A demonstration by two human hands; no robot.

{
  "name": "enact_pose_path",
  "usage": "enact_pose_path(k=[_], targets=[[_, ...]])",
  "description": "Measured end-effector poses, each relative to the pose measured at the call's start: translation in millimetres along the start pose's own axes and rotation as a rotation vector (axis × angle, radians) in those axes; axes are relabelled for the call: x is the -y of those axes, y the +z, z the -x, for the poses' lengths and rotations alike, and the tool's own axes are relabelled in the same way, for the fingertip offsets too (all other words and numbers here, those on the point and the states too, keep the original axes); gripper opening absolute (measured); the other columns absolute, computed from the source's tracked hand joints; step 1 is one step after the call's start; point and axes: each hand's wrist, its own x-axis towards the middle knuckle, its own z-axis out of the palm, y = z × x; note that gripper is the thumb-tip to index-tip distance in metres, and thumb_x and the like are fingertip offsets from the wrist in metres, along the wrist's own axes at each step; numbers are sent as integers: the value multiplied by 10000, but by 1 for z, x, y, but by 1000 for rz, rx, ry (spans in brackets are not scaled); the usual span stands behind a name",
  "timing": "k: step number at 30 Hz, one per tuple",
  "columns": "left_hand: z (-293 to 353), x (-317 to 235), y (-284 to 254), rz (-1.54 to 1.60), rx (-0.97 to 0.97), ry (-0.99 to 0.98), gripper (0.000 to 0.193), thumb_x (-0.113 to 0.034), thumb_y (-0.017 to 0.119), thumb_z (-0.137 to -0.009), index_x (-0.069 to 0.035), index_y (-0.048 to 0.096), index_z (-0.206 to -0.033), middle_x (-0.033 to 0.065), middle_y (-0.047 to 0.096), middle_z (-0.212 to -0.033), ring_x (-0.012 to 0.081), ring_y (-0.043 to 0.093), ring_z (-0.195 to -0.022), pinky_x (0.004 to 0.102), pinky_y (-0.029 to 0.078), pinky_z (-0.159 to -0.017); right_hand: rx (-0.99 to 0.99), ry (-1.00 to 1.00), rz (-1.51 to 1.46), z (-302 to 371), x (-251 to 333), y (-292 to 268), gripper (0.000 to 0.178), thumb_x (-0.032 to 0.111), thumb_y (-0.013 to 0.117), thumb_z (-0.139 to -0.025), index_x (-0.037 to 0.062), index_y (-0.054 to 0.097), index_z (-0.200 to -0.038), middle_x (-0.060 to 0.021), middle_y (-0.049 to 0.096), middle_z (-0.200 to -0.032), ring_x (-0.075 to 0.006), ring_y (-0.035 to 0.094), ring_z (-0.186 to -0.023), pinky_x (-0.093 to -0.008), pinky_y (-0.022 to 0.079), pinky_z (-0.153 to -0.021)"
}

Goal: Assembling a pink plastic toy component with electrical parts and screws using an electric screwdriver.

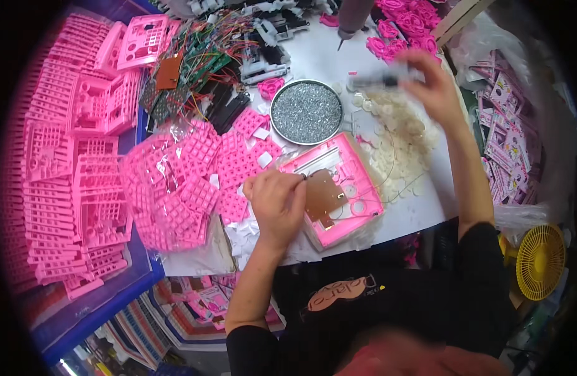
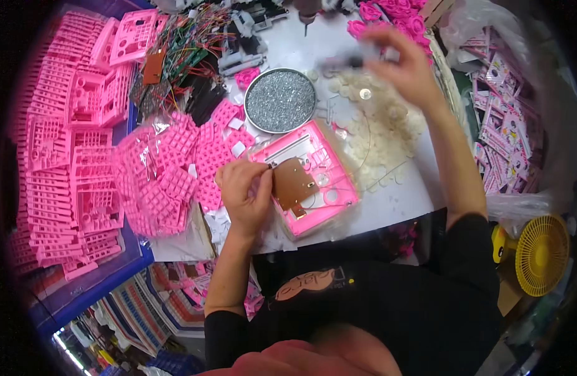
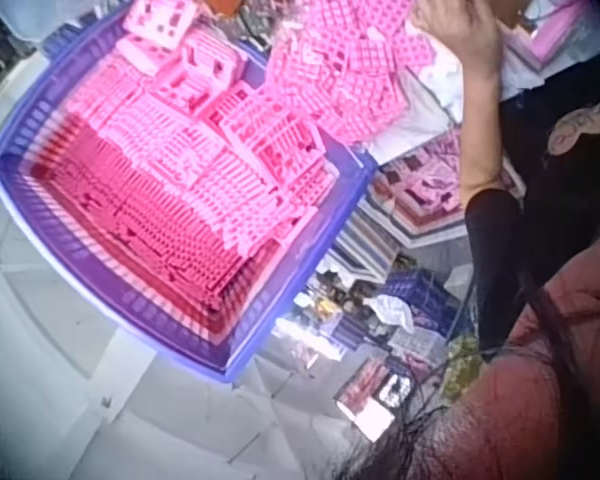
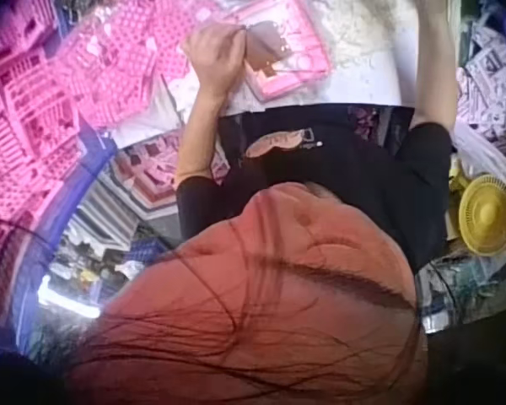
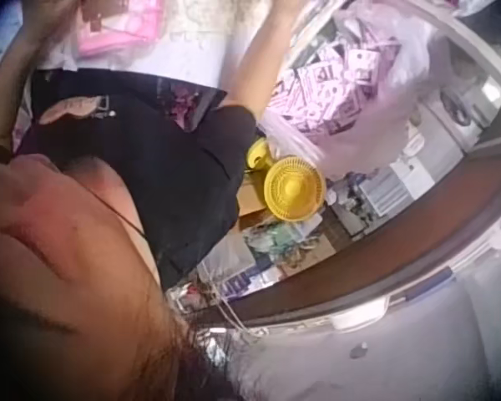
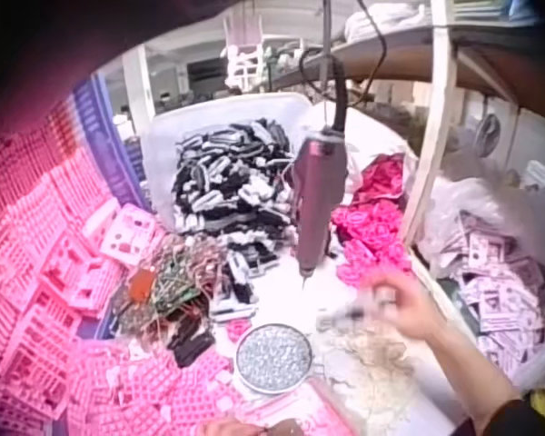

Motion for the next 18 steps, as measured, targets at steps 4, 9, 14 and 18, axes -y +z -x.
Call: enact_pose_path(k=[4,9,14,18], targets=[[-8,5,2,34,-3,11,96,-92,755,-798,-95,714,-885,28,683,-842,233,611,-860,388,358,-877,562,-33,86,84,56,30,387,169,753,-861,89,651,-1226,-108,699,-1058,-236,684,-897,-335,545,-802],[-15,6,-7,66,146,60,86,-111,768,-799,-113,717,-869,20,688,-835,209,617,-856,386,369,-847,599,66,418,87,74,83,349,264,738,-874,102,659,-1173,-135,678,-999,-298,669,-854,-374,548,-735],[-21,4,-15,-2,248,168,85,-101,761,-811,-108,706,-875,17,687,-832,213,624,-819,382,380,-861,564,-300,474,73,81,87,337,245,722,-873,81,653,-1159,-101,641,-1110,-301,612,-1033,-387,541,-817],[-28,5,-14,-20,248,278,104,-110,773,-804,-120,703,-880,11,687,-833,203,626,-808,389,380,-863,612,-409,317,76,64,86,298,202,726,-864,49,662,-1111,-100,648,-1096,-308,594,-1048,-386,523,-894]])
